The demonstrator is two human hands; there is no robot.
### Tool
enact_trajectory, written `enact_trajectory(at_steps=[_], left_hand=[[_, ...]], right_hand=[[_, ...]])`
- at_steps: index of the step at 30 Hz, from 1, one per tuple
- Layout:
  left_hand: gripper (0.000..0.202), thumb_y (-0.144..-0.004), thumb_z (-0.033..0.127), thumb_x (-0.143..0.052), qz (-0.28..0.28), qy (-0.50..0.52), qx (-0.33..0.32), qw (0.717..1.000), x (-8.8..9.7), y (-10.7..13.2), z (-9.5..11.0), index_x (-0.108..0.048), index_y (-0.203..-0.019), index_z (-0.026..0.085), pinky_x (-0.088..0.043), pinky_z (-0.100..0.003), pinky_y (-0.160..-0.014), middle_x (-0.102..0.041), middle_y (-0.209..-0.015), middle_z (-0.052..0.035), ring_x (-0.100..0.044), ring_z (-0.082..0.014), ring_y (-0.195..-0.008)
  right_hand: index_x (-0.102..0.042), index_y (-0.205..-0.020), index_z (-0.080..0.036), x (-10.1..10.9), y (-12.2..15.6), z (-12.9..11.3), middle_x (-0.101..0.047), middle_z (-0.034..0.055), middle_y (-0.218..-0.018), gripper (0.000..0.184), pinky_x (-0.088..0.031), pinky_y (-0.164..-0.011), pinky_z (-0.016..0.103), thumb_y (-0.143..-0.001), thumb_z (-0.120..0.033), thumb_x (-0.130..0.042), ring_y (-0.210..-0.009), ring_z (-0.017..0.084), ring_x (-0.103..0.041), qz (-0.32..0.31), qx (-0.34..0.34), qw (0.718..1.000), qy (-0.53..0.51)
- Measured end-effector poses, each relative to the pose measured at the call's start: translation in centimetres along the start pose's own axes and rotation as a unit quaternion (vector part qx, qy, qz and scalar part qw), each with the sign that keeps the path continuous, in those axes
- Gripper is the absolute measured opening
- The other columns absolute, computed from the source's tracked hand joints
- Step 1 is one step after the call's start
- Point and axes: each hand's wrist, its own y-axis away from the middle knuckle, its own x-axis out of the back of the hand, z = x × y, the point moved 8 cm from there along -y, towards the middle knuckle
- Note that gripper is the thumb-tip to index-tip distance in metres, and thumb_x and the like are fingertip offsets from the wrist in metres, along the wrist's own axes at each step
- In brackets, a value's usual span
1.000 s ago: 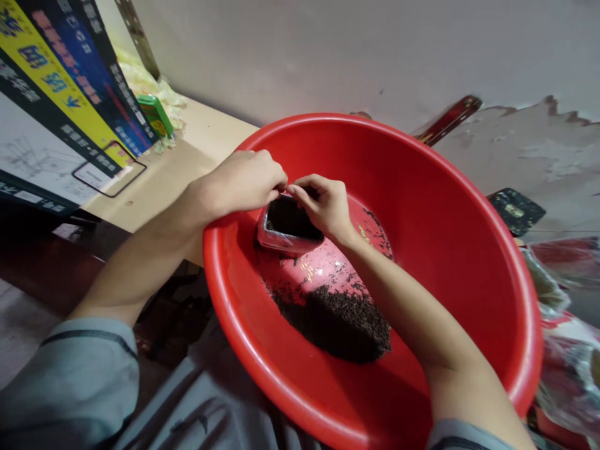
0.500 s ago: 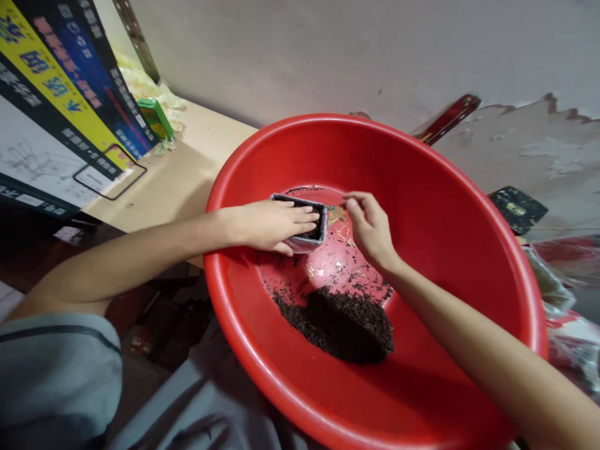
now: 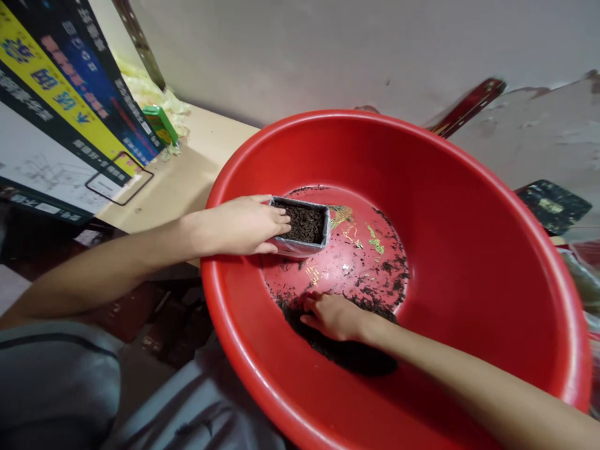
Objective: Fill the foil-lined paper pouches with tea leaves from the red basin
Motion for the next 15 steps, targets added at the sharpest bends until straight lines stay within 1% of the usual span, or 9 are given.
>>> enact_trajectory(at_steps=[3,5,7,9,10,12,13,14,15], left_hand=[[0.033,-0.097,0.035,-0.063,-0.008,-0.001,0.005,1.0,0.5,0.0,-0.3,-0.074,-0.124,0.019,-0.05,-0.037,-0.098,-0.077,-0.12,-0.011,-0.071,-0.0243,-0.109],[0.03,-0.096,0.036,-0.065,-0.021,0.001,0.011,1.0,0.7,0.0,-0.5,-0.076,-0.117,0.018,-0.052,-0.035,-0.091,-0.078,-0.111,-0.011,-0.072,-0.0235,-0.1],[0.028,-0.095,0.037,-0.066,-0.029,-0.004,0.018,0.999,1.0,-0.1,-0.4,-0.078,-0.11,0.018,-0.052,-0.033,-0.086,-0.079,-0.103,-0.0106,-0.073,-0.0223,-0.092],[0.028,-0.096,0.037,-0.064,-0.037,-0.021,0.035,0.999,1.3,0.0,-0.4,-0.079,-0.108,0.016,-0.052,-0.033,-0.083,-0.079,-0.102,-0.0119,-0.073,-0.0227,-0.09],[0.028,-0.097,0.036,-0.063,-0.047,-0.032,0.045,0.997,1.3,0.0,-0.3,-0.079,-0.108,0.016,-0.052,-0.034,-0.083,-0.079,-0.104,-0.013,-0.073,-0.0236,-0.091],[0.029,-0.098,0.036,-0.062,-0.07,-0.054,0.058,0.994,1.2,0.1,-0.1,-0.079,-0.108,0.014,-0.053,-0.036,-0.085,-0.079,-0.108,-0.0151,-0.074,-0.026,-0.094],[0.03,-0.098,0.036,-0.063,-0.076,-0.061,0.056,0.994,1.1,0.2,0.1,-0.079,-0.109,0.013,-0.052,-0.037,-0.087,-0.078,-0.11,-0.0156,-0.074,-0.0269,-0.096],[0.031,-0.098,0.037,-0.063,-0.076,-0.063,0.05,0.994,1.0,0.1,0.2,-0.079,-0.109,0.013,-0.052,-0.038,-0.088,-0.078,-0.11,-0.0158,-0.073,-0.0274,-0.097],[0.032,-0.098,0.039,-0.063,-0.072,-0.059,0.045,0.995,1.0,0.1,0.2,-0.08,-0.109,0.014,-0.052,-0.039,-0.088,-0.079,-0.11,-0.0159,-0.073,-0.0278,-0.097]], right_hand=[[-0.073,-0.113,-0.014,-0.5,0.1,-0.2,-0.073,0.0187,-0.121,0.038,-0.054,-0.093,0.039,-0.105,-0.034,-0.043,-0.103,0.03,-0.072,-0.014,-0.013,1.0,0.019],[-0.074,-0.113,-0.014,-0.7,0.1,-0.4,-0.072,0.0184,-0.123,0.037,-0.054,-0.095,0.039,-0.104,-0.033,-0.044,-0.105,0.03,-0.072,-0.013,-0.007,1.0,0.018],[-0.075,-0.109,-0.014,-0.8,0.0,-0.4,-0.074,0.0178,-0.117,0.037,-0.055,-0.093,0.04,-0.105,-0.034,-0.043,-0.101,0.029,-0.072,-0.011,-0.016,1.0,0.016],[-0.075,-0.106,-0.014,-0.4,-0.1,-0.5,-0.075,0.0178,-0.109,0.041,-0.056,-0.092,0.041,-0.106,-0.036,-0.041,-0.097,0.029,-0.072,0.021,-0.029,0.999,0.014],[-0.074,-0.111,-0.013,0.0,-0.2,-0.8,-0.074,0.0186,-0.112,0.042,-0.055,-0.095,0.043,-0.106,-0.037,-0.04,-0.101,0.029,-0.071,0.053,-0.021,0.998,0.014],[-0.067,-0.133,-0.013,0.6,-0.3,-1.8,-0.067,0.0208,-0.133,0.047,-0.05,-0.108,0.049,-0.107,-0.041,-0.04,-0.121,0.032,-0.064,0.112,0.037,0.993,0.017],[-0.06,-0.145,-0.014,0.6,-0.3,-2.4,-0.059,0.0209,-0.147,0.052,-0.045,-0.115,0.053,-0.107,-0.044,-0.039,-0.133,0.034,-0.057,0.124,0.078,0.989,0.016],[-0.05,-0.155,-0.015,0.2,-0.5,-2.9,-0.049,0.0199,-0.157,0.057,-0.04,-0.12,0.056,-0.107,-0.045,-0.038,-0.143,0.035,-0.048,0.121,0.115,0.986,0.01],[-0.042,-0.161,-0.016,-0.3,-0.6,-3.3,-0.042,0.0188,-0.164,0.061,-0.036,-0.123,0.056,-0.108,-0.046,-0.036,-0.15,0.035,-0.042,0.109,0.145,0.983,-0.001]])
